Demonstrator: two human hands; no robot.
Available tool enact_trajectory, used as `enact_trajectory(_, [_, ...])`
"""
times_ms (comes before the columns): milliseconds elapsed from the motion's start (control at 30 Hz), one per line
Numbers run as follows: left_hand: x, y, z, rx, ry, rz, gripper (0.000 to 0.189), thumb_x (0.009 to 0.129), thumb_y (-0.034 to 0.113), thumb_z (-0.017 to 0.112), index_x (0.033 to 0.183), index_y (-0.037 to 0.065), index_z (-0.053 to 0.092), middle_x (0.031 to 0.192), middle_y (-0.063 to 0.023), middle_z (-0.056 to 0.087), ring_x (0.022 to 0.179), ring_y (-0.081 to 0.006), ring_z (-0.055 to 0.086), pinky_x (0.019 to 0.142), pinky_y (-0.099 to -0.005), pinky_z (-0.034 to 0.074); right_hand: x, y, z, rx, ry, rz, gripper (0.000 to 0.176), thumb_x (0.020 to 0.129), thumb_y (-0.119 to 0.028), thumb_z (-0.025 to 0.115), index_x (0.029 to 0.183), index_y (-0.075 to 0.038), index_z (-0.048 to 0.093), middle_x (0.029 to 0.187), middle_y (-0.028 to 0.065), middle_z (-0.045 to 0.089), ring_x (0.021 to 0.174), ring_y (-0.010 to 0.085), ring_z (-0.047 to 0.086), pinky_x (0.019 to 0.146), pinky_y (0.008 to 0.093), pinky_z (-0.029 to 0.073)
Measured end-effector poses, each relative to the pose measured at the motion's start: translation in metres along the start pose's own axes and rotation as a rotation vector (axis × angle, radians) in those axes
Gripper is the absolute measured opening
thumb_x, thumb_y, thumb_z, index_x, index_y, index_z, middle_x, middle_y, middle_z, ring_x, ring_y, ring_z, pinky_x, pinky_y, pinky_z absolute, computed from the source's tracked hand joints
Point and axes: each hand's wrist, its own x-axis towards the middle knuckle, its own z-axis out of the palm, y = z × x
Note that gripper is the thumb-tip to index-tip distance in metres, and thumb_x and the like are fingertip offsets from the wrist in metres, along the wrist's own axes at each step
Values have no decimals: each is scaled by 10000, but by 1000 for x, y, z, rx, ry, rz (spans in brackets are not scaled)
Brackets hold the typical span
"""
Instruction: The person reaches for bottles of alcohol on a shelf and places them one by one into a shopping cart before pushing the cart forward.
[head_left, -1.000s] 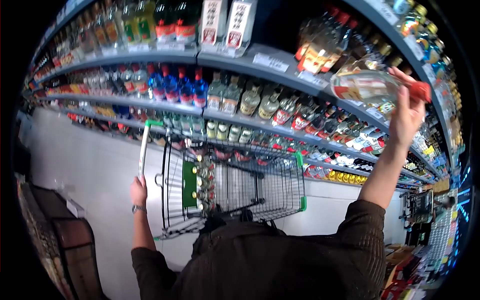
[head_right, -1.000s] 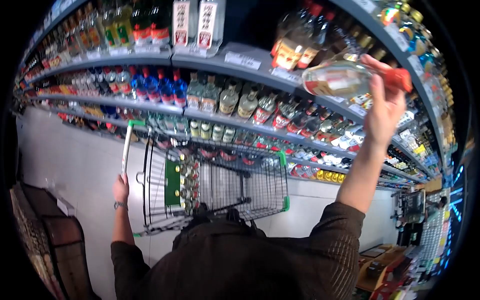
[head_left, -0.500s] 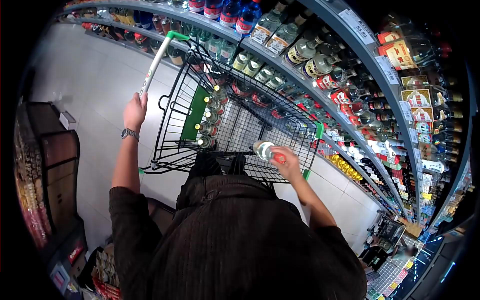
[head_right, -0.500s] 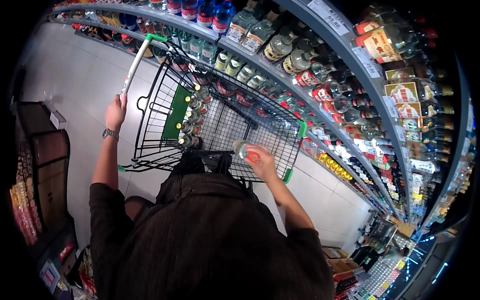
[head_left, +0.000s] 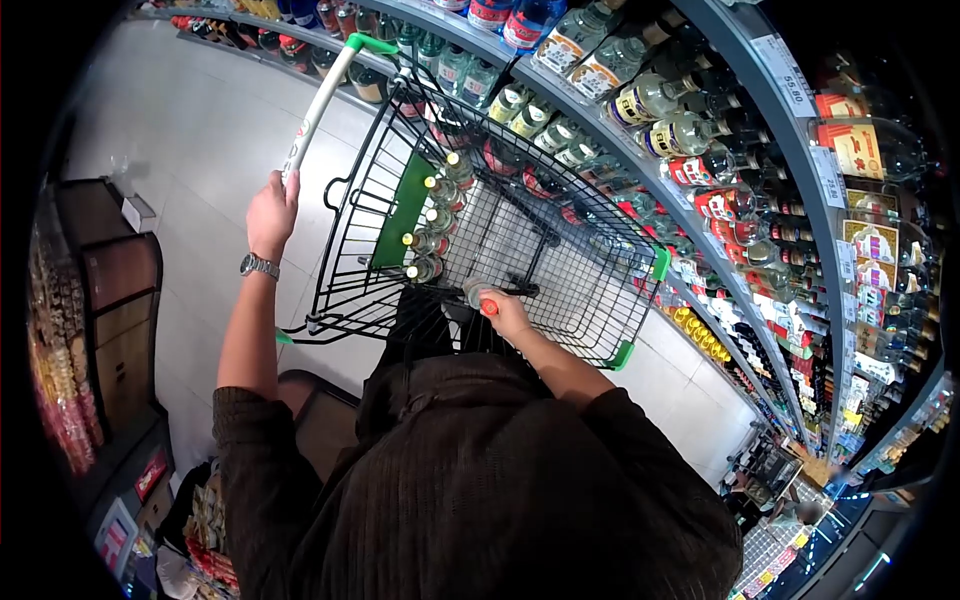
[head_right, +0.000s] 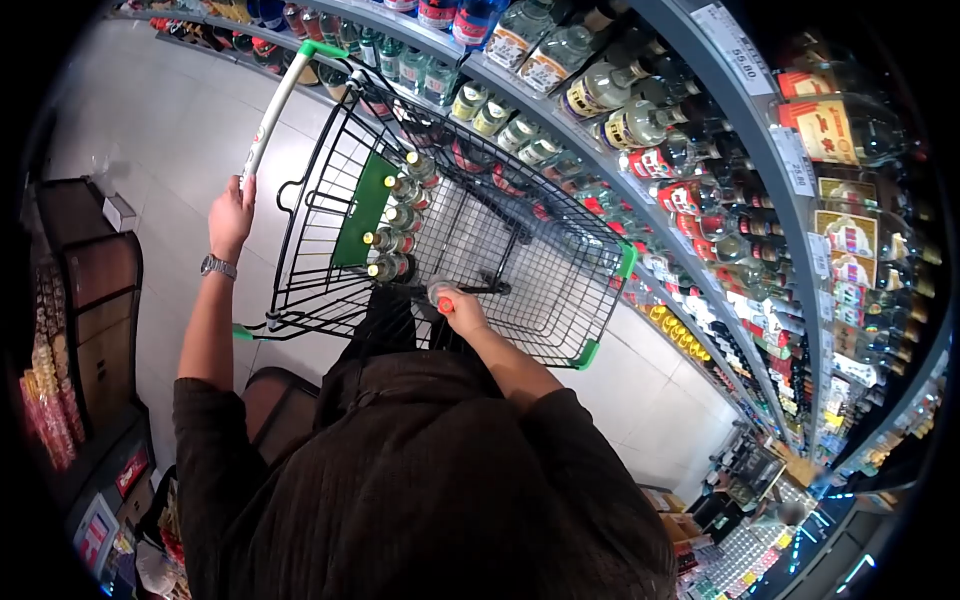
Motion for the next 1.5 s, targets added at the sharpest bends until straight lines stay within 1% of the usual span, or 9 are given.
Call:
enact_trajectory(233, [4,-7,7,-51,0,19,445,998,437,427,879,21,528,662,-210,610,649,-423,600,576,-510,458,23,21,26,-115,-152,17,360,745,57,630,1064,-108,656,1206,73,636,1081,315,604,897,372,504])
enact_trajectory(800, [7,-1,4,-95,-60,-29,472,1011,454,404,842,36,544,673,-124,650,641,-338,650,593,-426,499,67,18,86,-179,-392,98,449,723,100,607,1129,-86,653,1254,96,613,1145,302,582,998,358,471])
enact_trajectory(967, [6,1,3,-119,-64,-34,462,1013,444,408,845,36,548,683,-120,659,647,-339,655,600,-427,506,80,-1,87,-323,-508,38,464,757,-51,692,1204,-89,573,1311,77,554,1157,293,570,932,412,491])
enact_trajectory(1067, [7,2,2,-95,-62,-25,460,1014,443,407,847,38,546,684,-122,660,646,-341,654,597,-435,505,84,-7,88,-308,-587,155,468,770,-83,709,1217,-95,570,1320,78,547,1157,300,570,923,412,494])
enact_trajectory(1133, [7,2,1,-87,-61,-14,455,1014,439,407,844,39,541,680,-127,656,642,-348,649,590,-445,500,87,-13,80,-324,-656,195,610,765,-154,751,1320,-123,499,1392,79,484,1231,305,514,978,420,460])
enact_trajectory(1233, [7,-4,6,-75,-21,32,449,1014,432,408,841,37,534,676,-151,645,637,-373,633,576,-465,488,79,-28,57,-318,-647,193,814,733,-199,789,1434,-146,380,1495,81,369,1349,311,393,1073,428,388])
enact_trajectory(1333, [6,-6,8,-65,12,48,442,1013,424,409,841,33,526,674,-184,629,634,-406,610,562,-487,472,69,-35,25,-260,-474,72,828,735,-211,784,1443,-114,364,1540,106,296,1352,302,401,1073,409,397])
enact_trajectory(1400, [5,-6,7,-77,26,55,434,1011,415,412,854,27,526,671,-215,612,635,-434,591,552,-503,455,68,-45,-6,-126,-327,47,745,774,-164,749,1426,-101,393,1526,130,323,1358,318,390,1076,387,395])
enact_trajectory(1500, [3,-2,5,-69,63,73,418,1009,400,417,868,23,530,661,-216,606,634,-431,592,563,-505,452,70,-121,-95,8,69,-107,600,813,-116,709,1365,-93,475,1492,135,379,1340,322,421,1076,401,389])
